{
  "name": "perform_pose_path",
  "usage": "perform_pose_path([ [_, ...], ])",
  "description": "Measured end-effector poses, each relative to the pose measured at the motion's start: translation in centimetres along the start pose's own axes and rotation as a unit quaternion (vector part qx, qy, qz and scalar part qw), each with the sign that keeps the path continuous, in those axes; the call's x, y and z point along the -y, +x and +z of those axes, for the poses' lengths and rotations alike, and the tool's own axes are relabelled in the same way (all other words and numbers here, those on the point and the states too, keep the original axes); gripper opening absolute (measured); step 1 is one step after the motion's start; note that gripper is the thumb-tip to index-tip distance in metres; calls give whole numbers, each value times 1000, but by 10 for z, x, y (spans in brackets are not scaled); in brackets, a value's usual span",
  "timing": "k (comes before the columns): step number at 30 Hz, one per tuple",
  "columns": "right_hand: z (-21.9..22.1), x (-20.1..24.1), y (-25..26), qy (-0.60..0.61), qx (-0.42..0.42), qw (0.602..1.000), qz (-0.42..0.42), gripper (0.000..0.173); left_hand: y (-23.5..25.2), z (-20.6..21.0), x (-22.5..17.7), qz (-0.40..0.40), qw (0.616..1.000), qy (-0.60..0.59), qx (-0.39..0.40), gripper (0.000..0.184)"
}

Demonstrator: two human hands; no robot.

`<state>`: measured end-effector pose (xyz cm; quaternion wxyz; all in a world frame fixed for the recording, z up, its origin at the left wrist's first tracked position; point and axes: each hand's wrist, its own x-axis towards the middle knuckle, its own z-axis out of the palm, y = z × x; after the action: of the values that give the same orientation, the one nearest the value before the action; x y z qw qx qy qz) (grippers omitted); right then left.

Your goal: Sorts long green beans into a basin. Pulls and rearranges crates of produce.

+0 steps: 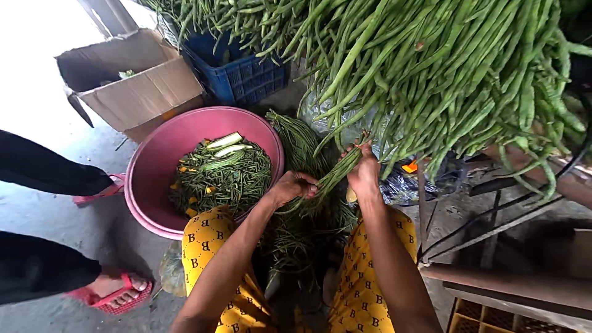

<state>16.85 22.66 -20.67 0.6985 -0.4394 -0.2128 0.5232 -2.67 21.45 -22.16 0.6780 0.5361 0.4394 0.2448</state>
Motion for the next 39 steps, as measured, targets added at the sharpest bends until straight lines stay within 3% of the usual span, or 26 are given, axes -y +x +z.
perform_pose_path([
  [5,4,-2,1,-3,3,1000,-4,28,1,-1,1,14,999,22,-42,16],
  [8,3,1,-1,-33,13,999,-24,25,2,1,5,92,986,130,-38,31],
  [12,15,3,-6,-126,18,990,-55,21,0,4,5,185,915,338,-122,34],
  [13,14,2,-7,-157,36,984,-70,29,0,6,5,193,889,389,-146,35],
  [16,9,4,-13,-280,91,953,-75,76,1,8,8,232,824,474,-206,34],
  [19,6,7,-16,-405,148,901,-43,93,1,3,7,233,816,459,-262,32],
  [23,12,3,-25,-477,237,846,-5,78,-3,4,-2,144,899,314,-270,34],
  [26,17,-3,-33,-485,258,835,-6,68,3,-4,-7,46,942,124,-309,38],
  [29,13,-5,-37,-449,257,856,-16,64,-3,-31,-18,72,915,114,-380,38],
  [33,11,2,-32,-383,224,896,6,56,-23,-64,-34,89,839,325,-427,38],
  [35,9,3,-35,-356,218,909,23,56,-29,-71,-26,64,810,384,-439,54],
  [37,8,2,-31,-333,230,914,31,53,-24,-66,-19,103,823,391,-400,60],
  [39,10,-3,-27,-313,249,916,31,45,-20,-52,-11,205,854,363,-312,45],
])
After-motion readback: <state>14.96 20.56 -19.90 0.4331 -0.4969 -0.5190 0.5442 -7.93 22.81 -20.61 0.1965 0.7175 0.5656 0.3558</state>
